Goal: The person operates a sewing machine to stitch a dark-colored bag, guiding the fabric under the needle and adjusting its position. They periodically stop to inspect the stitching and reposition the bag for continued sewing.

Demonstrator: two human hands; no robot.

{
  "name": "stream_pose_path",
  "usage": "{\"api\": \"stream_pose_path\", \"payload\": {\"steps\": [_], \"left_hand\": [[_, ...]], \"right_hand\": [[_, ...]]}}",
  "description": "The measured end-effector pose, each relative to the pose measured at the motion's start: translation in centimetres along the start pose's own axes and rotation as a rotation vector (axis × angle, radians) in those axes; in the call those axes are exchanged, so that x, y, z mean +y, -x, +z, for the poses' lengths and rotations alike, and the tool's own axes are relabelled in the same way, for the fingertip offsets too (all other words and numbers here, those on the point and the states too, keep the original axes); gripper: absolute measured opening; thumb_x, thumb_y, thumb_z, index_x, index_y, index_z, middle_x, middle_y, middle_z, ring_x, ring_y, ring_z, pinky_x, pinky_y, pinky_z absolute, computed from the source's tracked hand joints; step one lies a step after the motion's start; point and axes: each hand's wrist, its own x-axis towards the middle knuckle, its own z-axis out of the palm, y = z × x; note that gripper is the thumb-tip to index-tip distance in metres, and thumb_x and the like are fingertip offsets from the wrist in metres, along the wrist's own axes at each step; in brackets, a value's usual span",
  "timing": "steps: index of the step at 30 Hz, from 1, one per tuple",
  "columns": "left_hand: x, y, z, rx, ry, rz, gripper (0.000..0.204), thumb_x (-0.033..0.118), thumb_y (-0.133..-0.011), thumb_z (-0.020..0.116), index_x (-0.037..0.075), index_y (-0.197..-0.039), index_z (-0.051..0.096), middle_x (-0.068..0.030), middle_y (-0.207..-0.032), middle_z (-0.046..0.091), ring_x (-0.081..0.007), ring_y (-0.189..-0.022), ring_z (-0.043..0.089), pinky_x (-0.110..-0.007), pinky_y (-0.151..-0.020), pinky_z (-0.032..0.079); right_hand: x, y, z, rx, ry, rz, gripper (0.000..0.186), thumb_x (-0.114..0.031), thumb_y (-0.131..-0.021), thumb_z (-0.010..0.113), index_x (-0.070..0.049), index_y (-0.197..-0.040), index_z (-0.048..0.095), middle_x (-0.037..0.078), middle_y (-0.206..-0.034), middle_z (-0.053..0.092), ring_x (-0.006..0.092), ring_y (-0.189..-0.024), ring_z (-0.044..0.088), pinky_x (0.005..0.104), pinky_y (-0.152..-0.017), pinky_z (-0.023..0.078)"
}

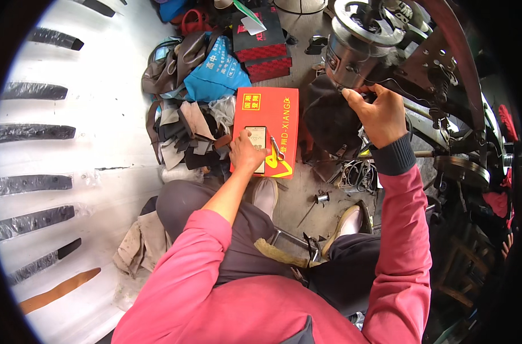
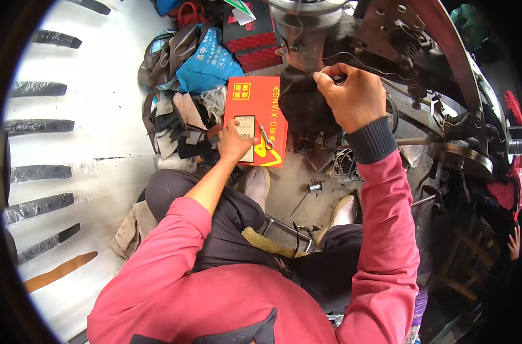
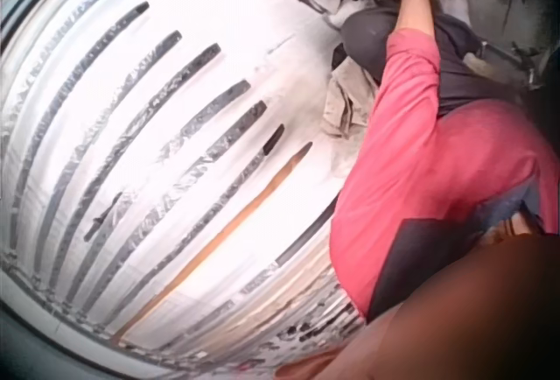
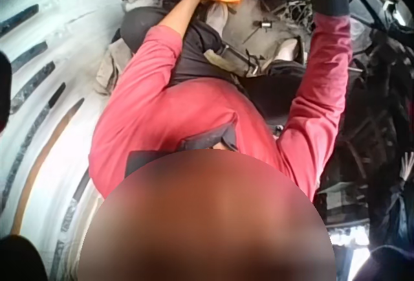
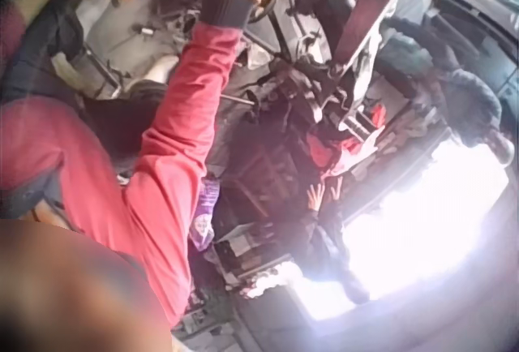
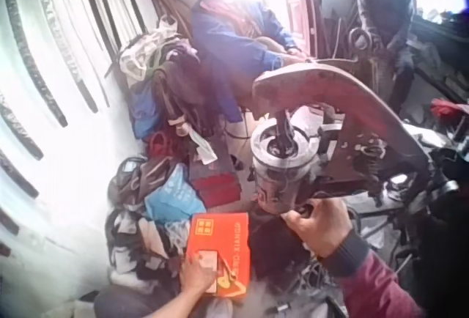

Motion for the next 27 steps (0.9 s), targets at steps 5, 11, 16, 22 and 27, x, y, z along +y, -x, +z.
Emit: {"api": "stream_pose_path", "payload": {"steps": [5, 11, 16, 22, 27], "left_hand": [[0.0, -0.1, 2.7, 0.094, -0.064, -0.008, 0.095, 0.033, -0.069, 0.090, 0.015, -0.145, 0.036, -0.0165, -0.134, 0.051, -0.0354, -0.131, 0.045, -0.052, -0.099, 0.048], [-0.6, -0.5, 4.1, 0.178, -0.035, 0.036, 0.090, 0.023, -0.071, 0.086, 0.014, -0.145, 0.037, -0.0186, -0.128, 0.052, -0.0386, -0.126, 0.046, -0.051, -0.096, 0.049], [-0.3, -0.7, 4.3, 0.216, -0.023, 0.018, 0.082, 0.021, -0.072, 0.078, 0.014, -0.144, 0.039, -0.0192, -0.127, 0.052, -0.0393, -0.125, 0.046, -0.052, -0.096, 0.048], [-0.4, -1.5, 4.5, 0.255, 0.058, 0.016, 0.082, 0.020, -0.070, 0.074, 0.014, -0.144, 0.040, -0.0197, -0.130, 0.052, -0.0397, -0.125, 0.045, -0.054, -0.100, 0.043], [0.6, -2.1, 2.6, 0.352, 0.078, 0.007, 0.076, 0.015, -0.074, 0.078, 0.013, -0.142, 0.042, -0.0181, -0.134, 0.052, -0.0396, -0.129, 0.044, -0.052, -0.106, 0.038]], "right_hand": [[-0.6, 0.1, -0.3, -0.032, 0.009, 0.064, 0.034, -0.033, -0.084, 0.076, 0.000, -0.086, 0.073, 0.007, -0.063, 0.064, 0.0152, -0.059, 0.061, 0.0318, -0.061, 0.049], [-0.5, 0.3, -0.3, -0.006, 0.015, 0.024, 0.039, -0.032, -0.085, 0.076, 0.006, -0.090, 0.072, 0.009, -0.063, 0.065, 0.0127, -0.058, 0.059, 0.0314, -0.060, 0.048], [0.0, 0.2, 0.1, 0.016, 0.023, 0.044, 0.029, -0.035, -0.083, 0.074, -0.008, -0.089, 0.077, 0.010, -0.062, 0.064, 0.0226, -0.061, 0.065, 0.0364, -0.065, 0.052], [0.4, 0.3, 0.3, -0.010, 0.016, 0.050, 0.032, -0.028, -0.083, 0.076, 0.002, -0.091, 0.075, 0.013, -0.071, 0.071, 0.0182, -0.065, 0.068, 0.0329, -0.066, 0.052], [0.1, 0.3, 0.2, 0.035, 0.006, 0.006, 0.032, -0.037, -0.082, 0.075, -0.006, -0.086, 0.078, 0.012, -0.062, 0.066, 0.0268, -0.060, 0.067, 0.0372, -0.064, 0.052]]}}
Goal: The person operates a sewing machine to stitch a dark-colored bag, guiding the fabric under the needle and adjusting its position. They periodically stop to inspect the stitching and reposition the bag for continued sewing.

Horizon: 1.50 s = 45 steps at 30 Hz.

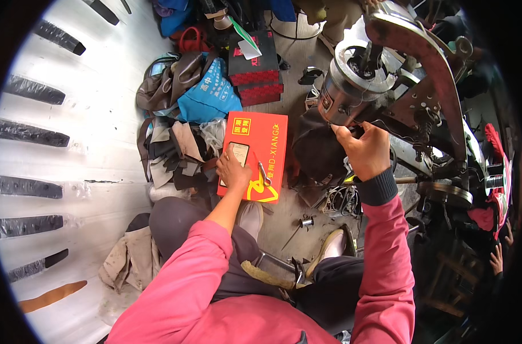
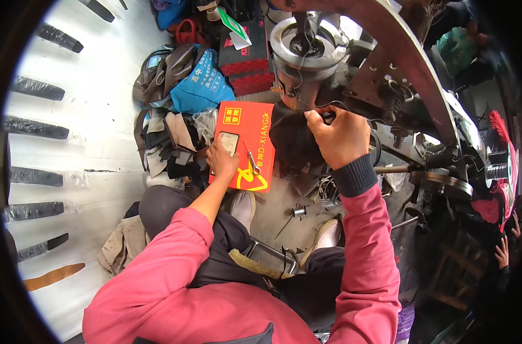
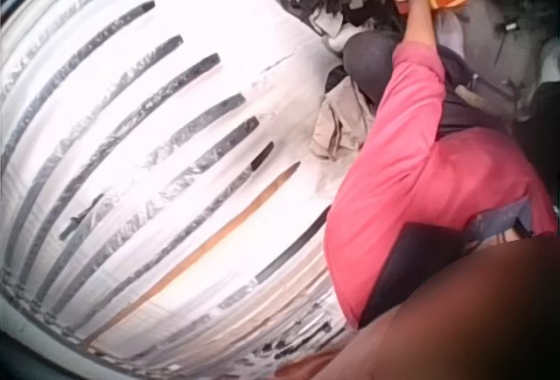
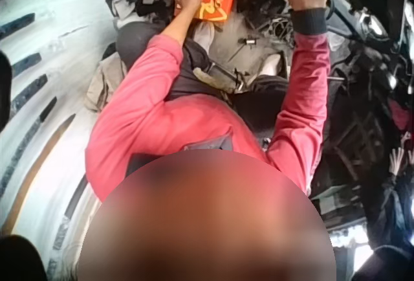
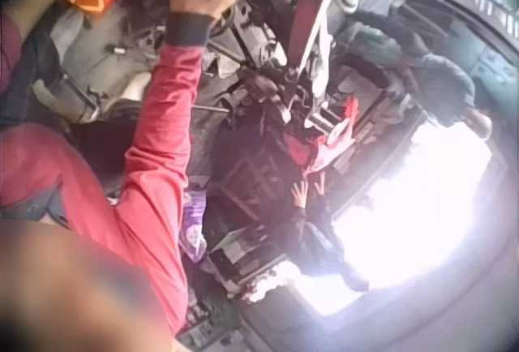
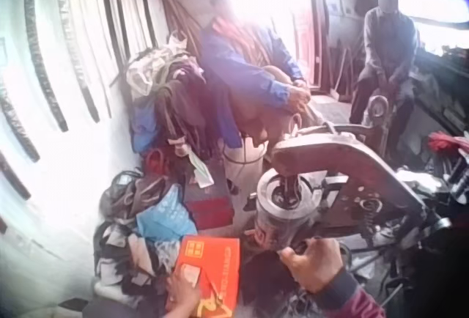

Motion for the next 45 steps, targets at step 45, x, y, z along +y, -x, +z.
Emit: {"api": "stream_pose_path", "payload": {"steps": [45], "left_hand": [[19.0, 2.6, -11.4, -0.474, 1.269, 0.333, 0.051, 0.015, -0.094, 0.063, -0.002, -0.141, 0.051, -0.0214, -0.139, 0.057, -0.0301, -0.133, 0.054, -0.037, -0.111, 0.039]], "right_hand": [[1.4, -0.3, 0.7, -0.056, -0.142, -0.070, 0.023, -0.011, -0.086, 0.075, 0.000, -0.106, 0.077, 0.008, -0.099, 0.078, 0.0090, -0.087, 0.070, 0.0259, -0.080, 0.054]]}}
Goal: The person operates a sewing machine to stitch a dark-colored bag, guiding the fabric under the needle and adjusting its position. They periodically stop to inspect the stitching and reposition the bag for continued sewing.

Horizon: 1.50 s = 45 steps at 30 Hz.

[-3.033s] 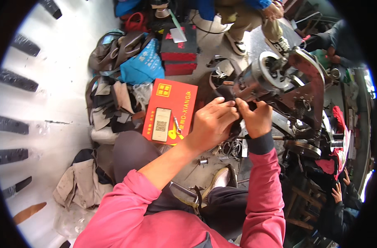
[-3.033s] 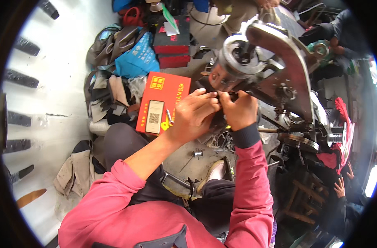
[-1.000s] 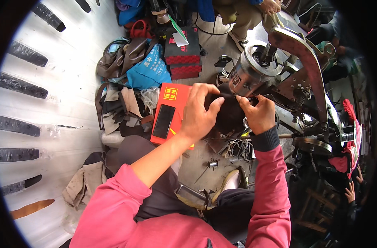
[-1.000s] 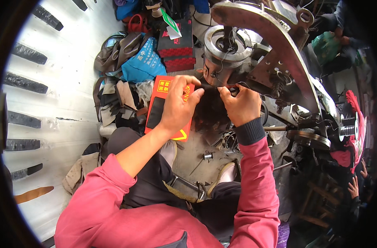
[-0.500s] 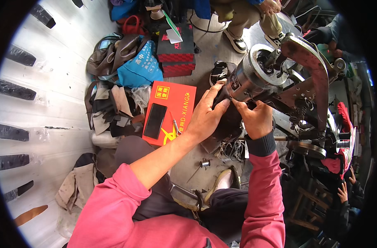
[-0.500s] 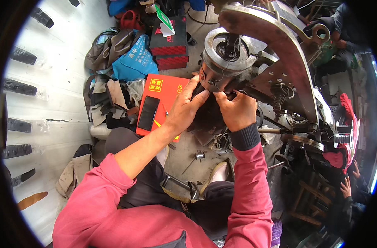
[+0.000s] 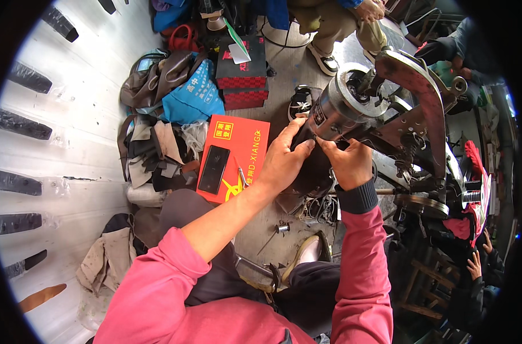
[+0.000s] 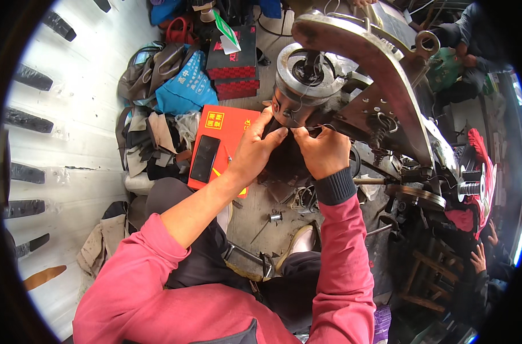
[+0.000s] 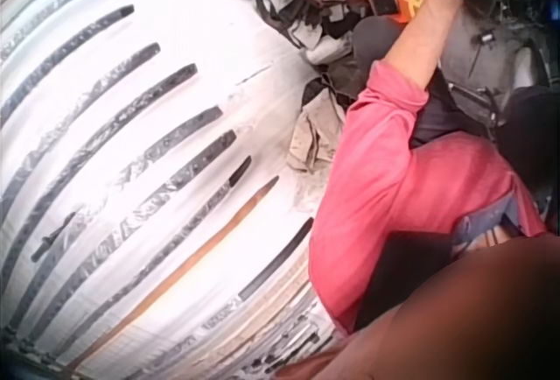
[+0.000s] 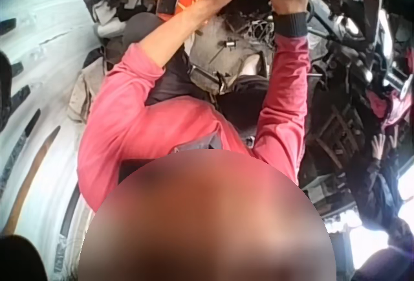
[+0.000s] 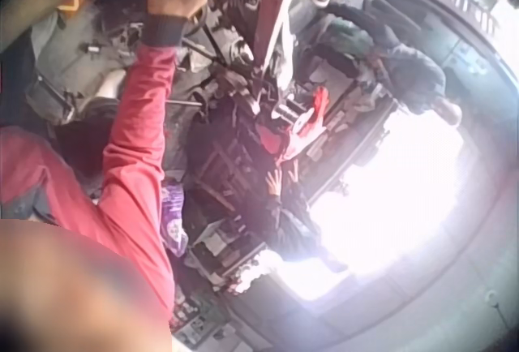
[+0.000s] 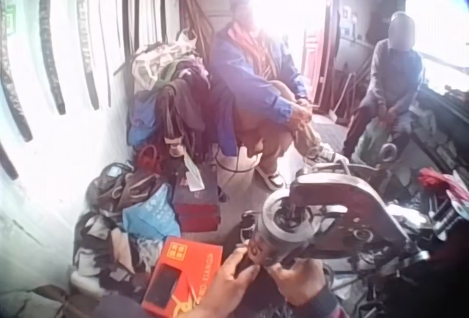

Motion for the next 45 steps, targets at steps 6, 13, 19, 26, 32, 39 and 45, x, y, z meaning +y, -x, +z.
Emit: {"api": "stream_pose_path", "payload": {"steps": [6, 13, 19, 26, 32, 39, 45], "left_hand": [[0.8, -0.4, 0.4, 0.021, -0.090, 0.000, 0.049, 0.010, -0.091, 0.065, -0.003, -0.137, 0.054, -0.0177, -0.130, 0.065, -0.0271, -0.124, 0.060, -0.034, -0.106, 0.043], [1.3, -0.6, 0.0, -0.021, 0.108, -0.129, 0.050, 0.012, -0.087, 0.065, 0.003, -0.135, 0.055, -0.0121, -0.128, 0.062, -0.0199, -0.125, 0.051, -0.033, -0.108, 0.037], [0.8, -0.8, -0.1, -0.042, 0.040, -0.049, 0.042, 0.007, -0.088, 0.063, 0.006, -0.129, 0.057, -0.0018, -0.118, 0.062, -0.0085, -0.106, 0.054, -0.026, -0.091, 0.046], [0.1, -0.8, 0.2, 0.029, -0.077, 0.029, 0.048, 0.010, -0.088, 0.062, -0.001, -0.134, 0.053, -0.0077, -0.123, 0.064, -0.0144, -0.113, 0.056, -0.030, -0.099, 0.045], [0.0, -0.7, 0.3, 0.024, -0.013, 0.022, 0.048, 0.011, -0.088, 0.062, -0.001, -0.133, 0.054, -0.0078, -0.123, 0.065, -0.0145, -0.112, 0.057, -0.030, -0.100, 0.044], [0.1, -0.8, 0.3, 0.020, -0.072, 0.076, 0.044, 0.012, -0.088, 0.062, 0.001, -0.130, 0.056, -0.0068, -0.116, 0.068, -0.0142, -0.108, 0.058, -0.030, -0.098, 0.045], [0.7, -0.5, 0.3, 0.008, -0.048, 0.053, 0.044, 0.014, -0.089, 0.062, 0.001, -0.131, 0.056, -0.0066, -0.117, 0.068, -0.0144, -0.108, 0.058, -0.031, -0.098, 0.045]], "right_hand": [[0.7, 0.0, -0.1, -0.037, 0.109, 0.003, 0.024, -0.015, -0.089, 0.071, -0.005, -0.110, 0.078, 0.009, -0.098, 0.078, 0.0085, -0.085, 0.070, 0.0249, -0.078, 0.054], [1.0, 0.0, -0.1, -0.047, 0.102, 0.052, 0.022, -0.016, -0.090, 0.072, -0.004, -0.108, 0.078, 0.008, -0.096, 0.078, 0.0091, -0.083, 0.070, 0.0256, -0.077, 0.053], [0.3, -0.3, -1.1, -0.151, 0.130, 0.223, 0.028, -0.030, -0.085, 0.076, -0.007, -0.101, 0.076, 0.012, -0.087, 0.075, 0.0267, -0.079, 0.073, 0.0340, -0.073, 0.055], [-1.0, 0.8, -4.4, 0.025, 0.154, -0.190, 0.036, -0.023, -0.085, 0.080, 0.000, -0.111, 0.069, 0.016, -0.101, 0.072, 0.0317, -0.092, 0.069, 0.0386, -0.086, 0.053], [-0.7, 1.0, -4.9, -0.130, 0.071, -0.097, 0.038, -0.033, -0.089, 0.078, -0.001, -0.108, 0.070, 0.016, -0.099, 0.073, 0.0301, -0.092, 0.070, 0.0375, -0.085, 0.053], [1.1, 0.1, -3.4, -0.112, 0.003, -0.099, 0.032, -0.030, -0.096, 0.072, 0.001, -0.102, 0.070, 0.015, -0.086, 0.071, 0.0268, -0.079, 0.069, 0.0370, -0.074, 0.054], [2.7, 0.0, -2.5, -0.002, -0.078, -0.095, 0.021, -0.017, -0.098, 0.069, 0.004, -0.098, 0.070, 0.012, -0.084, 0.071, 0.0190, -0.074, 0.068, 0.0327, -0.069, 0.055]]}}
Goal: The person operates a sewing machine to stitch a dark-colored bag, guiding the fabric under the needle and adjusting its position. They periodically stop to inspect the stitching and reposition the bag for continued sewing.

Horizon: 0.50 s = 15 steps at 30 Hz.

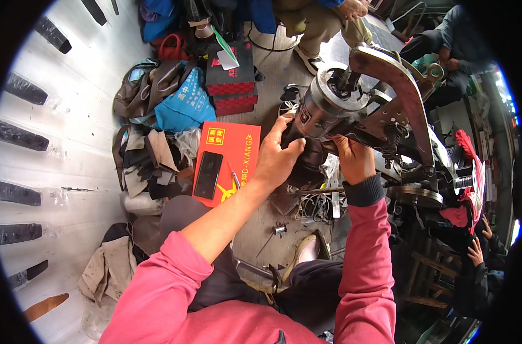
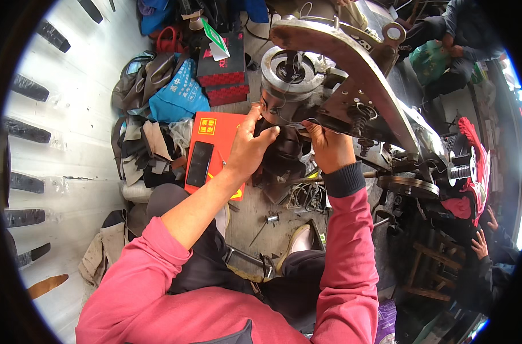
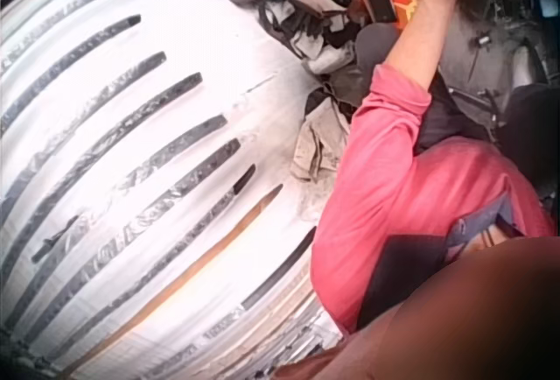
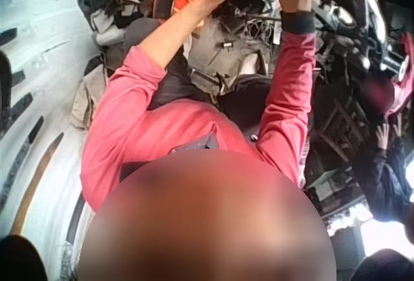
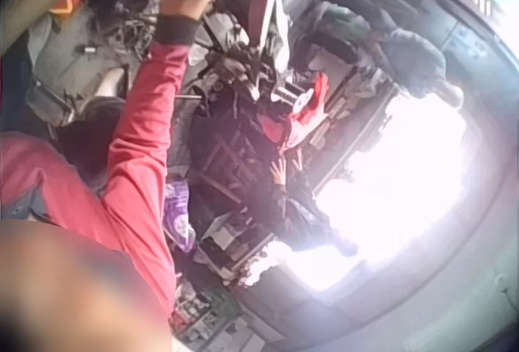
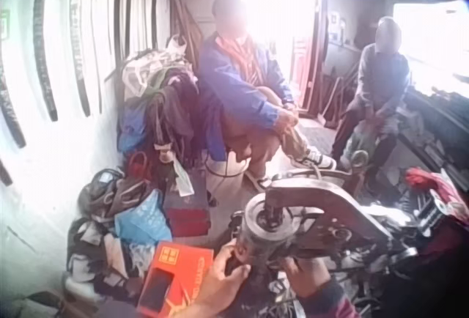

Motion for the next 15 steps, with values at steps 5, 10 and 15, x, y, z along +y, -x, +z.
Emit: {"api": "stream_pose_path", "payload": {"steps": [5, 10, 15], "left_hand": [[0.5, 0.1, -0.1, -0.035, 0.074, -0.041, 0.055, 0.013, -0.087, 0.063, -0.002, -0.138, 0.050, -0.0124, -0.128, 0.064, -0.0184, -0.121, 0.056, -0.031, -0.107, 0.039], [0.4, 0.0, -0.2, -0.026, 0.009, -0.013, 0.055, 0.017, -0.088, 0.064, -0.006, -0.136, 0.051, -0.0104, -0.128, 0.063, -0.0151, -0.116, 0.055, -0.030, -0.103, 0.042], [0.5, 0.1, 0.1, 0.006, 0.016, 0.009, 0.059, 0.018, -0.086, 0.063, -0.005, -0.139, 0.050, -0.0150, -0.132, 0.062, -0.0207, -0.124, 0.055, -0.032, -0.108, 0.040]], "right_hand": [[0.2, -0.1, 0.1, 0.020, 0.002, -0.021, 0.018, -0.015, -0.099, 0.067, 0.003, -0.097, 0.071, 0.012, -0.082, 0.070, 0.0178, -0.074, 0.069, 0.0330, -0.066, 0.055], [-2.0, -0.5, 0.3, 0.033, 0.106, 0.074, 0.019, -0.018, -0.097, 0.068, 0.001, -0.099, 0.072, 0.015, -0.087, 0.072, 0.0257, -0.076, 0.072, 0.0350, -0.070, 0.055], [-4.6, 3.8, -4.1, -0.006, 0.263, -0.092, 0.022, -0.019, -0.098, 0.066, 0.001, -0.105, 0.070, 0.010, -0.086, 0.072, 0.0217, -0.083, 0.068, 0.0336, -0.079, 0.052]]}}
